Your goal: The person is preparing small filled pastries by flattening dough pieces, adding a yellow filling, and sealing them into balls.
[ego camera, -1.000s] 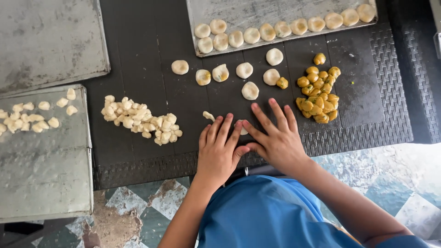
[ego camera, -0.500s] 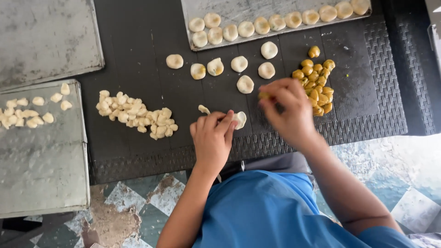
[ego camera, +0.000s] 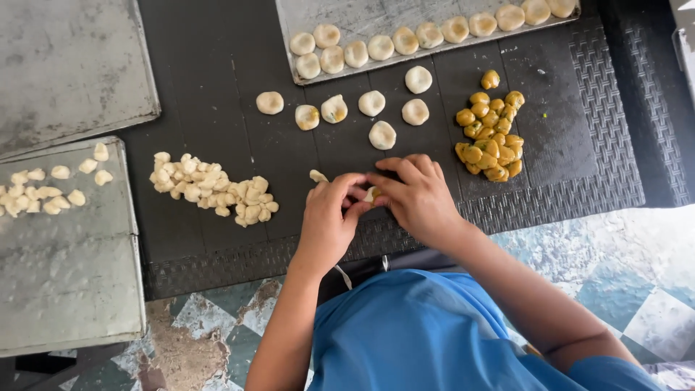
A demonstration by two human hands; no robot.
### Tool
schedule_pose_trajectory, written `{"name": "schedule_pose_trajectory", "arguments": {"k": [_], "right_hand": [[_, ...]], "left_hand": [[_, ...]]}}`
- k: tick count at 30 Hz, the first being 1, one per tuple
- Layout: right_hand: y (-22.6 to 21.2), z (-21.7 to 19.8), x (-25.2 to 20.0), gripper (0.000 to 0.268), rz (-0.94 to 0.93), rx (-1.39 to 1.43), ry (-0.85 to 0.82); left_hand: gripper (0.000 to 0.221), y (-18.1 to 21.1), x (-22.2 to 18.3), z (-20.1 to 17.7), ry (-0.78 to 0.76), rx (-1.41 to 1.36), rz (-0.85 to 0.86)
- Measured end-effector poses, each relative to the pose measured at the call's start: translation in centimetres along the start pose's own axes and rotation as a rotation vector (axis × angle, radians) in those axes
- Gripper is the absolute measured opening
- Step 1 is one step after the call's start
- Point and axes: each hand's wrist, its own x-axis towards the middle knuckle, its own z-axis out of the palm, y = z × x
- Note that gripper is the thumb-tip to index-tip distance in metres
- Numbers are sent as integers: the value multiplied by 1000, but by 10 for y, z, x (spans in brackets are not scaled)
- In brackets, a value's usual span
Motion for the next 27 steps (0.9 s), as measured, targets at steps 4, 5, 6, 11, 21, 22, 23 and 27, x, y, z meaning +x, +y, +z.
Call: {"name": "schedule_pose_trajectory", "arguments": {"k": [4, 5, 6, 11, 21, 22, 23, 27], "right_hand": [[-9, -7, 0, 20, -92, 54, -72], [-15, -12, 2, 20, -94, 48, -62], [-23, -18, 1, 13, 39, 266, -30], [-39, -35, 13, 22, 241, 584, 50], [-17, 1, 8, 12, 920, 1265, 80], [-17, 0, 9, 13, 931, 1128, 63], [-17, -6, 9, 13, 931, 1126, 60], [-18, -21, 11, 20, 424, 755, -129]], "left_hand": [[20, 7, -11, -7, 68, 174, 142], [20, 16, -8, -9, 71, 176, 154], [20, 25, -8, -9, 105, -61, 64], [22, 38, -17, -8, 250, -563, -167], [32, 46, 6, -2, 327, -530, -88], [39, 50, 7, -2, 300, -516, -72], [39, 46, 7, -4, 302, -517, -73], [17, 19, -4, -8, 229, -313, -49]]}}
